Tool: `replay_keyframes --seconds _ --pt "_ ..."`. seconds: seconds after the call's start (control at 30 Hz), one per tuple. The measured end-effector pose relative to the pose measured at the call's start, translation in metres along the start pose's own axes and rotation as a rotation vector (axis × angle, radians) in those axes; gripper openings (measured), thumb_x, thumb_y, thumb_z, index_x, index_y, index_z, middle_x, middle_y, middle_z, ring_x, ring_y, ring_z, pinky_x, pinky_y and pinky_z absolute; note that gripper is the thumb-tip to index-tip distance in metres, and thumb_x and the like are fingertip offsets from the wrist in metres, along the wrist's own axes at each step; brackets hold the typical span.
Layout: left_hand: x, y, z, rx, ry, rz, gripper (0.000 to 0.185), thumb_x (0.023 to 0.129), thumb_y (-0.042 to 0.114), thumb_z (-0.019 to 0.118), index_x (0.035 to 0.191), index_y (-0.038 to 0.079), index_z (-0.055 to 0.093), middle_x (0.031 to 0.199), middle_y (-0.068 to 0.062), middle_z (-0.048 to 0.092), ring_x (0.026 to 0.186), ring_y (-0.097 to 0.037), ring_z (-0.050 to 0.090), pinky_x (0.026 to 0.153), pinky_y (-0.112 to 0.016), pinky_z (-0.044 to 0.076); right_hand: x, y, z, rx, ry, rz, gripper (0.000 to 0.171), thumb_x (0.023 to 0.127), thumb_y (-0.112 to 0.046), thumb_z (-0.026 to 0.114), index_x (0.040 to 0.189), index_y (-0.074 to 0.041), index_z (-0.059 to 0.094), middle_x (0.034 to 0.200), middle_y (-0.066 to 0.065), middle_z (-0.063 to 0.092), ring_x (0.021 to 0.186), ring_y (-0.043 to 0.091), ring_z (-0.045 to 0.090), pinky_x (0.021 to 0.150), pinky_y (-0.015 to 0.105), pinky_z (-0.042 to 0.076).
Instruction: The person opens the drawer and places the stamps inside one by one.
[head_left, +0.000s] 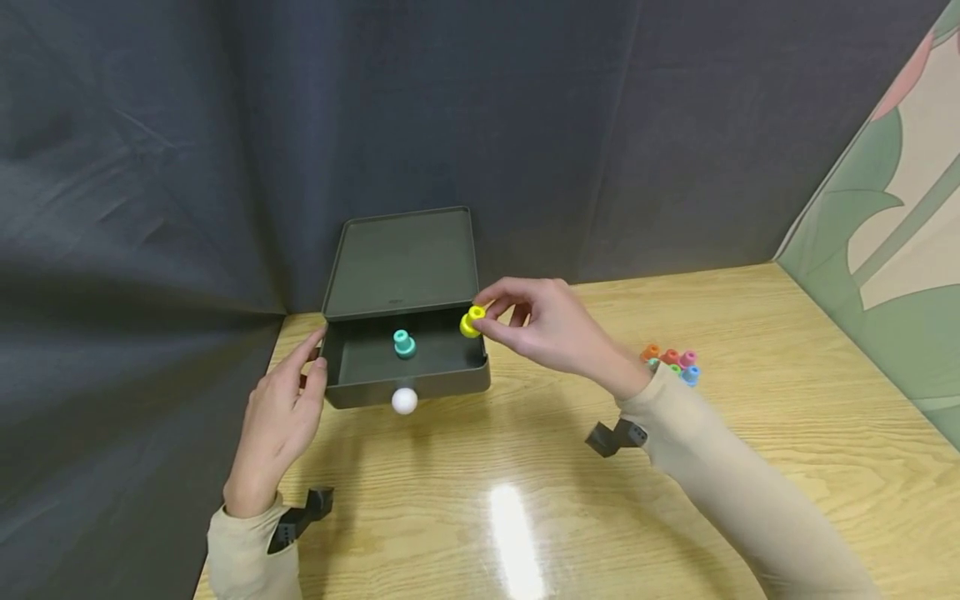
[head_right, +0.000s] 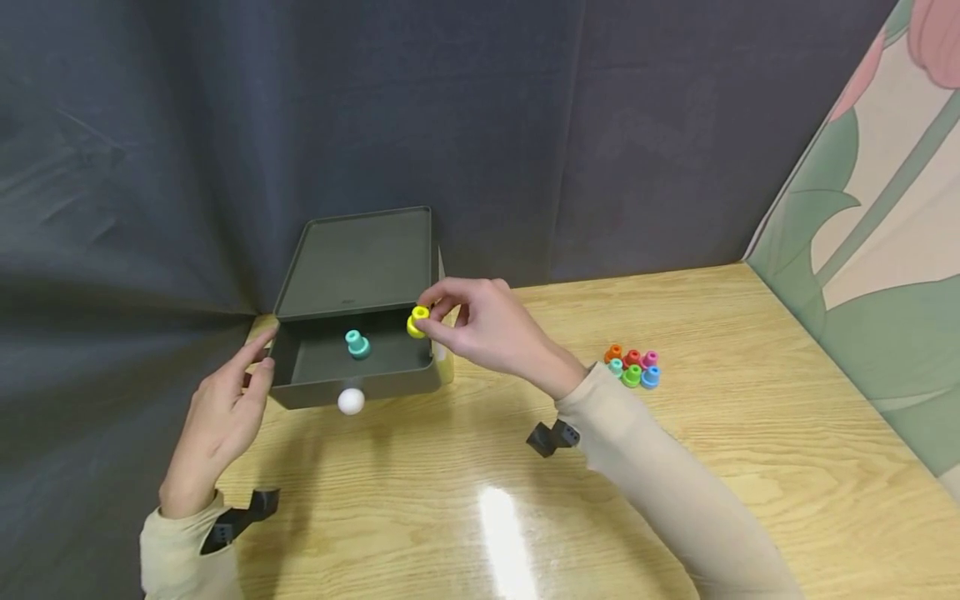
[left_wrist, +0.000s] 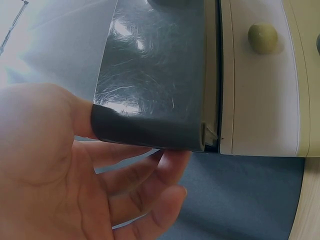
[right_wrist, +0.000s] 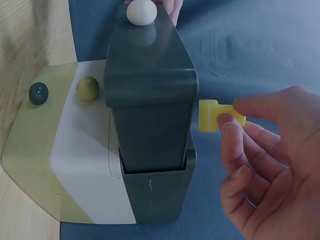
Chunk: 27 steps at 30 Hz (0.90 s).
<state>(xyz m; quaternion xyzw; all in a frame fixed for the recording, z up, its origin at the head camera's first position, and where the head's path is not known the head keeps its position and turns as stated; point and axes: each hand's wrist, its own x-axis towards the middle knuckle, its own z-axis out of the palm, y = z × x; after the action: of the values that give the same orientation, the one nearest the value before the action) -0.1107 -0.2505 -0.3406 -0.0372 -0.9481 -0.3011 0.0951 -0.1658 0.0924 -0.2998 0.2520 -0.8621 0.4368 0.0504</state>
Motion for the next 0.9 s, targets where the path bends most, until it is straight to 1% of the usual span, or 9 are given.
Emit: replay_keyframes --seconds 0.23,0.4,0.5,0.63,0.73,0.83,0.9 --pt "0.0 0.0 0.002 -0.005 0.009 0.007 0.052 0.115 0.031 0.036 0.164 0.017 0.044 0.146 -0.021 0.064 0.104 -0.037 0.073 0.085 -0.059 0.048 0.009 0.0 0.01 0.002 -0.054 -0.011 0.017 0.094 -0.02 0.081 0.11 -0.014 0.08 0.09 -0.007 0.079 0.059 0.016 0.059 0.057 0.027 0.046" --pt "0.002 0.001 0.004 -0.01 -0.001 0.007 0.052 0.115 0.032 0.035 0.165 0.018 0.043 0.148 -0.021 0.064 0.107 -0.037 0.073 0.086 -0.06 0.049 0.017 0.004 0.018 -0.017 -0.076 -0.027 0.016 0.095 -0.019 0.08 0.11 -0.013 0.08 0.088 -0.007 0.078 0.057 0.018 0.057 0.056 0.025 0.044" --pt "0.002 0.001 0.005 -0.009 -0.014 0.005 0.053 0.115 0.033 0.034 0.165 0.018 0.042 0.148 -0.021 0.063 0.107 -0.036 0.073 0.085 -0.057 0.049 0.02 0.006 0.023 -0.043 -0.097 -0.025 0.016 0.095 -0.019 0.08 0.11 -0.012 0.08 0.089 -0.006 0.079 0.06 0.016 0.057 0.058 0.025 0.044" --pt "0.002 0.0 0.007 0.006 -0.011 0.01 0.052 0.115 0.033 0.035 0.164 0.018 0.044 0.147 -0.02 0.065 0.104 -0.035 0.073 0.078 -0.048 0.049 0.025 0.009 0.029 -0.073 -0.12 0.002 0.018 0.095 -0.02 0.08 0.111 -0.012 0.08 0.09 -0.005 0.08 0.062 0.012 0.058 0.061 0.027 0.044" --pt "0.002 0.0 0.007 0.015 0.008 0.023 0.052 0.115 0.033 0.035 0.163 0.018 0.045 0.145 -0.019 0.066 0.096 -0.032 0.073 0.073 -0.042 0.047 0.029 0.009 0.033 -0.09 -0.139 0.036 0.019 0.095 -0.021 0.081 0.112 -0.012 0.08 0.091 -0.004 0.081 0.07 0.009 0.066 0.066 0.028 0.049" --pt "0.002 0.0 0.007 0.018 0.017 0.035 0.051 0.115 0.032 0.036 0.163 0.018 0.047 0.14 -0.018 0.069 0.086 -0.026 0.069 0.07 -0.038 0.044 0.032 0.008 0.037 -0.11 -0.156 0.067 0.021 0.095 -0.023 0.081 0.112 -0.012 0.08 0.092 -0.004 0.081 0.078 0.008 0.072 0.074 0.028 0.053" --pt "0.002 -0.001 0.006 0.018 0.01 0.033 0.051 0.115 0.033 0.036 0.163 0.019 0.046 0.126 -0.018 0.073 0.077 -0.022 0.064 0.066 -0.036 0.042 0.034 0.007 0.04 -0.123 -0.159 0.076 0.021 0.095 -0.024 0.082 0.112 -0.012 0.08 0.091 -0.004 0.081 0.08 0.007 0.073 0.076 0.028 0.055"
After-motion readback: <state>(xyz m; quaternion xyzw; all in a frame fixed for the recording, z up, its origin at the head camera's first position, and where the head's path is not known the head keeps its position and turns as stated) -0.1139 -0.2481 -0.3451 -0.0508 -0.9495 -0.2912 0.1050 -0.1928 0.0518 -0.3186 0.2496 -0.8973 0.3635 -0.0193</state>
